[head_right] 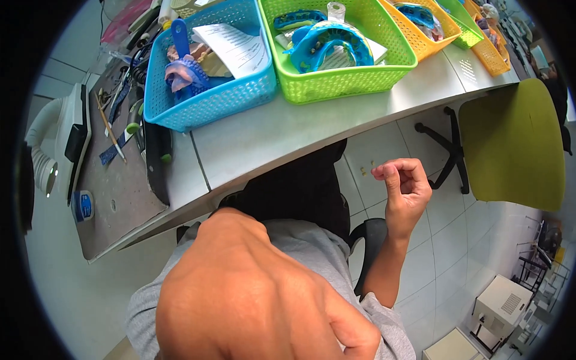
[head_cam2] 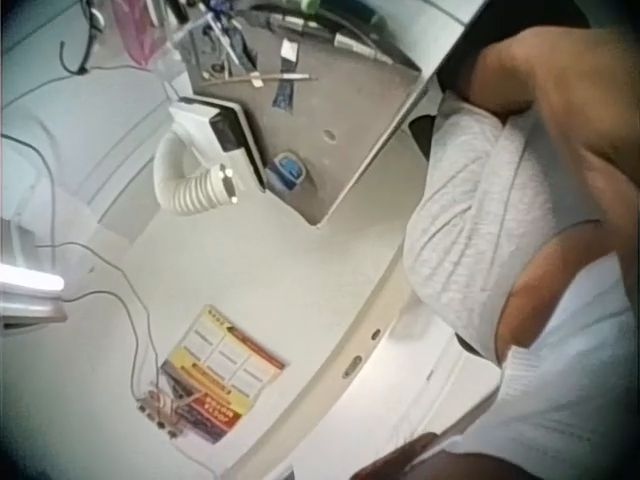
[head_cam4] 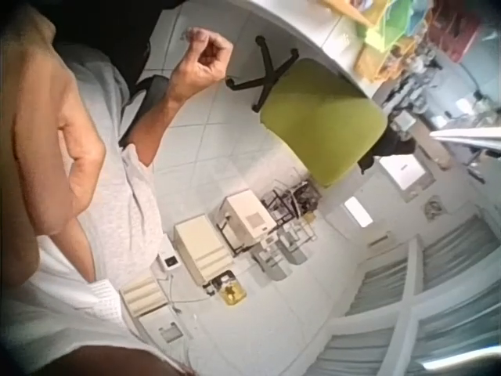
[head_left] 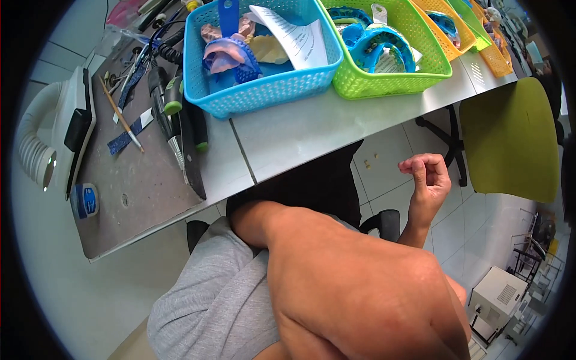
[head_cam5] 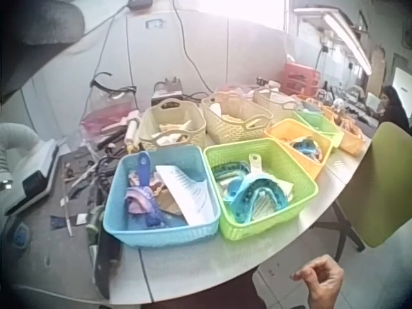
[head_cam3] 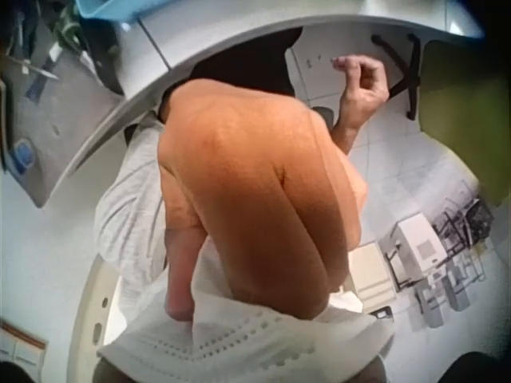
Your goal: Applying Vaseline as a separating agent to a dental impression tray and preparing an applicator gun.
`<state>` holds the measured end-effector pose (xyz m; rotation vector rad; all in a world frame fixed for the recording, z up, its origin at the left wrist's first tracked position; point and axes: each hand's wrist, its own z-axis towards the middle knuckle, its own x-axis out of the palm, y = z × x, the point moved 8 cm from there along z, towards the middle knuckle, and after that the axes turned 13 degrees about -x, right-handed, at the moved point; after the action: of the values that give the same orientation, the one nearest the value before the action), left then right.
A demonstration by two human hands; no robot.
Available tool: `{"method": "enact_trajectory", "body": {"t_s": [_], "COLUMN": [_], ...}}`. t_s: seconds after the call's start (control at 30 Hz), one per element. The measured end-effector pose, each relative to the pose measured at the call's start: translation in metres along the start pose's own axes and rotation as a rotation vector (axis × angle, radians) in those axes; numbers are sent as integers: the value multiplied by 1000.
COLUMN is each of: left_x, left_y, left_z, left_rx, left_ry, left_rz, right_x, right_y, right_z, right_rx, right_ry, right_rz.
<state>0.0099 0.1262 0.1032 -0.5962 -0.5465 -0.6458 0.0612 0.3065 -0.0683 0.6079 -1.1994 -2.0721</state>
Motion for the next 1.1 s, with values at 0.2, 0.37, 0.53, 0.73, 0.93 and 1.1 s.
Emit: {"method": "enact_trajectory", "body": {"t_s": [0.2, 0.37, 0.53, 0.73, 0.93, 1.1], "left_x": [4, 8, 1, -39, -69, -70], "left_y": [-2, 28, 23, 0, -10, -2], "left_z": [-7, -58, -51, -29, -22, -42], "left_rx": [-217, -291, -355, -428, -402, -294], "left_ry": [374, 416, 491, 431, 111, -8], "left_rz": [28, -146, -124, -180, -522, -611], "right_x": [-1, 1, 34, 68, 40, 21], "right_y": [-14, -33, -59, -83, -171, -150], "right_z": [-16, -19, -21, -33, -84, -111], "right_rx": [90, 127, 166, -102, 101, 58], "right_ry": [3, 46, 45, 59, -95, -51], "right_rz": [-27, -109, -179, -458, -326, -315]}}
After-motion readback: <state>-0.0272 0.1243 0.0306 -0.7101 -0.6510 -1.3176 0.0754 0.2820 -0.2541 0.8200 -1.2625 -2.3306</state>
